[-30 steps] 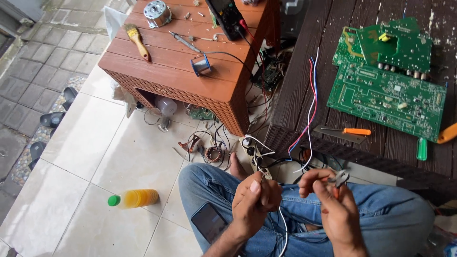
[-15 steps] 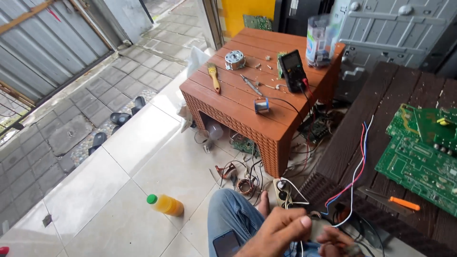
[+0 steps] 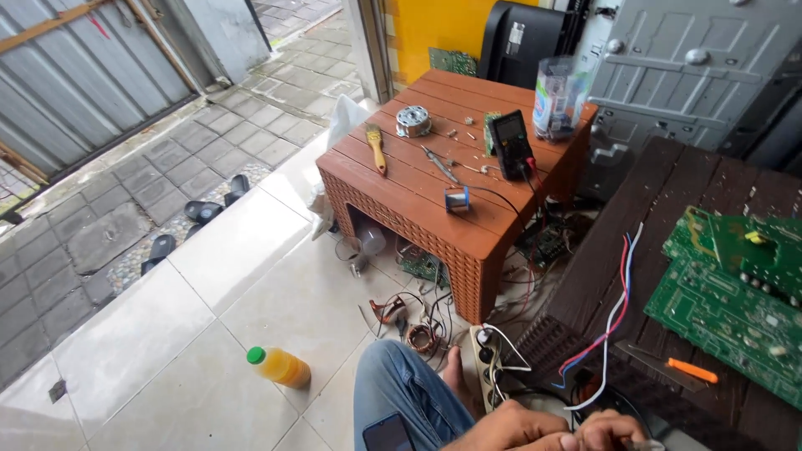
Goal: The person sits on the floor and uses pliers to strip the insulation from the ends of several colored wires. They then twist the exposed wire strands together with their fingers. A circuit board and other tools are visible on a nearby table.
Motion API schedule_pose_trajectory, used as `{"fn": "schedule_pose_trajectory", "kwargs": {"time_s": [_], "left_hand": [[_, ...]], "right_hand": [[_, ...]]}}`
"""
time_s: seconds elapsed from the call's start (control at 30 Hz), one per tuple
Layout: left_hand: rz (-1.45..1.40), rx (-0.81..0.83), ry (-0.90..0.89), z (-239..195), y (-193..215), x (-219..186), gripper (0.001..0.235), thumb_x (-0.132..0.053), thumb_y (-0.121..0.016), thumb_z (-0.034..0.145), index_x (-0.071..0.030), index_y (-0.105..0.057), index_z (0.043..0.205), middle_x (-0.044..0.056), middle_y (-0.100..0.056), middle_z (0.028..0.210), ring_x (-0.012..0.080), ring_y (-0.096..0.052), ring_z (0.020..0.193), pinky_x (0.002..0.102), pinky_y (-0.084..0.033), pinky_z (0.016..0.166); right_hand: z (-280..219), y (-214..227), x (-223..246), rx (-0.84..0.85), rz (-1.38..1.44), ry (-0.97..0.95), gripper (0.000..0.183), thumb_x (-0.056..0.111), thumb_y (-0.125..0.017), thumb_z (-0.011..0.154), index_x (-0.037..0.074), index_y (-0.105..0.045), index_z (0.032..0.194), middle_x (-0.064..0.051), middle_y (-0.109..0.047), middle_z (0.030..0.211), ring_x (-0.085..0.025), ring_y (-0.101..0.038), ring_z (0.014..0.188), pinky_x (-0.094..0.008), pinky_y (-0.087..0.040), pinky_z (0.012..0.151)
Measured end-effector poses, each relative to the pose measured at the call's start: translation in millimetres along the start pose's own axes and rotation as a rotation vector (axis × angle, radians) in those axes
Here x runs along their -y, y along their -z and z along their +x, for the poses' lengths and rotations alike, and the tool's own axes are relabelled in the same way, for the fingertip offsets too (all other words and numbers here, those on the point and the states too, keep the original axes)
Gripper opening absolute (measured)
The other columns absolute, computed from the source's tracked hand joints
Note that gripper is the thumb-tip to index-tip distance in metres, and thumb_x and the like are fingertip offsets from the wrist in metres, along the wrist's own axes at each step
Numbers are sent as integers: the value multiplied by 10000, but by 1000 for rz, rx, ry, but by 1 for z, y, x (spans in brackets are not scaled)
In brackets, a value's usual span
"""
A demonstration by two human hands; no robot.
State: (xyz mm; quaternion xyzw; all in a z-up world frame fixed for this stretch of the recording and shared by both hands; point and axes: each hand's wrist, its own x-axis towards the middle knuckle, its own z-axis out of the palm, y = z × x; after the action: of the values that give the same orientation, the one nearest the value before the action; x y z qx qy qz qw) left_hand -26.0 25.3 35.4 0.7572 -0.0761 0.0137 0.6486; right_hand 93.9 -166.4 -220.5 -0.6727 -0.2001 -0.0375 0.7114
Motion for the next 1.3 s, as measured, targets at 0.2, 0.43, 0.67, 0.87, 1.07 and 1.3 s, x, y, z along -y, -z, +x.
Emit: {"fn": "schedule_pose_trajectory", "kwargs": {"time_s": [0.2,0.43,0.67,0.87,1.07,1.3], "left_hand": [[379,-161,-368,4,-22,21,365,-192,-482,1123,-83,-392,787,80,-410,619,256,-391,467,397,-312,464],[216,-170,-275,0,-11,29,394,-290,-424,1118,-112,-432,767,2,-386,595,175,-370,463,353,-272,467],[-189,-51,-48,6,-20,26,464,-395,-430,1114,-102,-583,789,-21,-537,669,90,-460,575,243,-354,567],[-370,18,85,10,-20,21,456,-405,-483,1095,-77,-614,806,-40,-438,619,63,-368,558,225,-278,537],[240,-158,-270,17,-24,20,240,-185,-498,1084,0,-635,1016,98,-710,922,219,-691,761,319,-555,660],[781,-414,-654,23,-24,24,78,-119,-679,1013,-47,-704,1027,6,-616,780,160,-457,586,280,-377,526]], "right_hand": [[34,-34,176,-92,-148,-62,237,240,-561,1003,75,-527,837,-54,-508,614,-142,-503,590,-282,-425,612],[44,-3,173,182,310,-126,252,198,-657,973,-40,-696,1047,-65,-615,726,-173,-586,631,-294,-523,571],[36,-20,192,343,284,-40,314,213,-750,911,3,-731,1143,-118,-678,1041,-206,-632,964,-307,-525,867],[44,-18,196,296,272,47,107,145,-721,913,58,-658,906,-89,-632,823,-192,-627,758,-279,-520,686],[46,-13,188,126,201,-65,238,211,-723,905,63,-585,779,-72,-563,715,-177,-559,686,-281,-481,610],[48,-17,189,0,493,-139,255,102,-668,910,117,-484,735,-43,-471,622,-175,-501,599,-296,-447,553]]}}
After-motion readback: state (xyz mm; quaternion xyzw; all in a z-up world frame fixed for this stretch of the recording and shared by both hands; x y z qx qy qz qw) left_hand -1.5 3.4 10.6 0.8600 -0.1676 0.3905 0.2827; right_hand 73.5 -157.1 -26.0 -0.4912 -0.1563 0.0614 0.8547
